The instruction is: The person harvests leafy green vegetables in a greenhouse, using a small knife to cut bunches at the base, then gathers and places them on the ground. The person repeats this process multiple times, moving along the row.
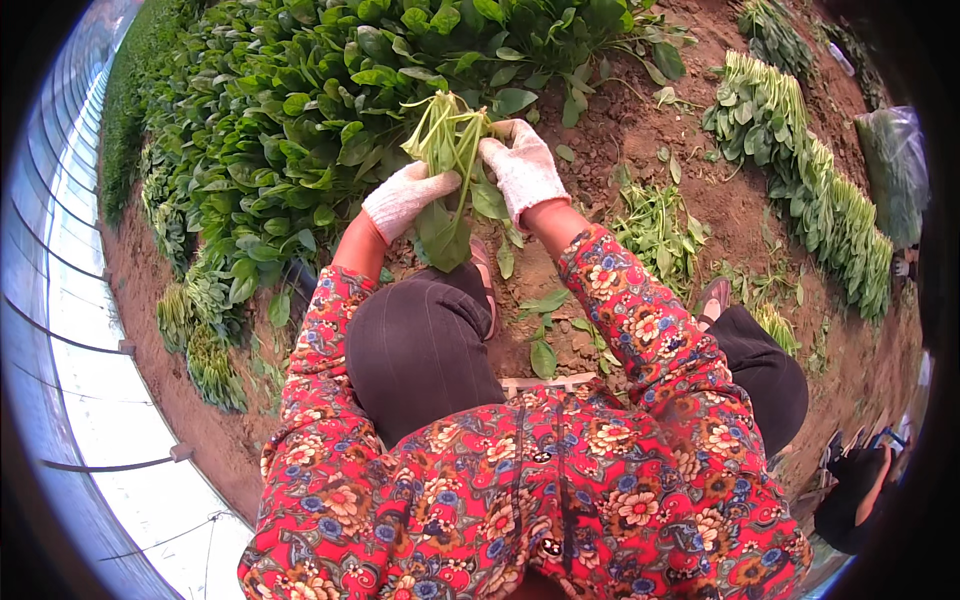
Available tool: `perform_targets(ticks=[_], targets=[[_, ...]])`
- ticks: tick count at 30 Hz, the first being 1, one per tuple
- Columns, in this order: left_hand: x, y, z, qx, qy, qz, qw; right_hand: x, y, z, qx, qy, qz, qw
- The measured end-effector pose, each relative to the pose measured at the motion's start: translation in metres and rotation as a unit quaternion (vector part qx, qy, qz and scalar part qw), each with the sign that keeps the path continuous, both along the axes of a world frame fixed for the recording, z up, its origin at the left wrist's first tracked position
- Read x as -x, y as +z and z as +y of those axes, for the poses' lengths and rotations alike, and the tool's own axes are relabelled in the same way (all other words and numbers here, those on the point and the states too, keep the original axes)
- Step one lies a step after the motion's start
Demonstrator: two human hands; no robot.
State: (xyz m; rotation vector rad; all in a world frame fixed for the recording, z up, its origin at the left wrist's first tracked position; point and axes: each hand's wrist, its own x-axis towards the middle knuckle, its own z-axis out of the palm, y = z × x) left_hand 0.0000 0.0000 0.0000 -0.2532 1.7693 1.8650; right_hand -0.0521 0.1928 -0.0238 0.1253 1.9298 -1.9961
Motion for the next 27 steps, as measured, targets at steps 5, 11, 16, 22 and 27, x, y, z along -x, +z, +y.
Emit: perform_targets(ticks=[5,11,16,22,27], targets=[[0.012,0.050,0.019,0.080,-0.107,0.089,0.987,0.003,0.057,0.027,0.013,-0.017,0.020,1.000],[-0.006,0.121,0.044,0.129,-0.101,0.144,0.976,-0.017,0.113,0.079,-0.216,0.027,0.340,0.915],[-0.008,0.153,0.055,0.180,-0.155,0.172,0.956,-0.033,0.151,0.121,-0.383,0.045,0.515,0.765],[-0.010,0.167,0.071,0.250,-0.189,0.229,0.922,-0.044,0.178,0.156,-0.382,-0.033,0.538,0.751],[-0.012,0.165,0.088,0.281,-0.100,0.288,0.910,-0.042,0.194,0.179,-0.210,-0.056,0.334,0.917]])
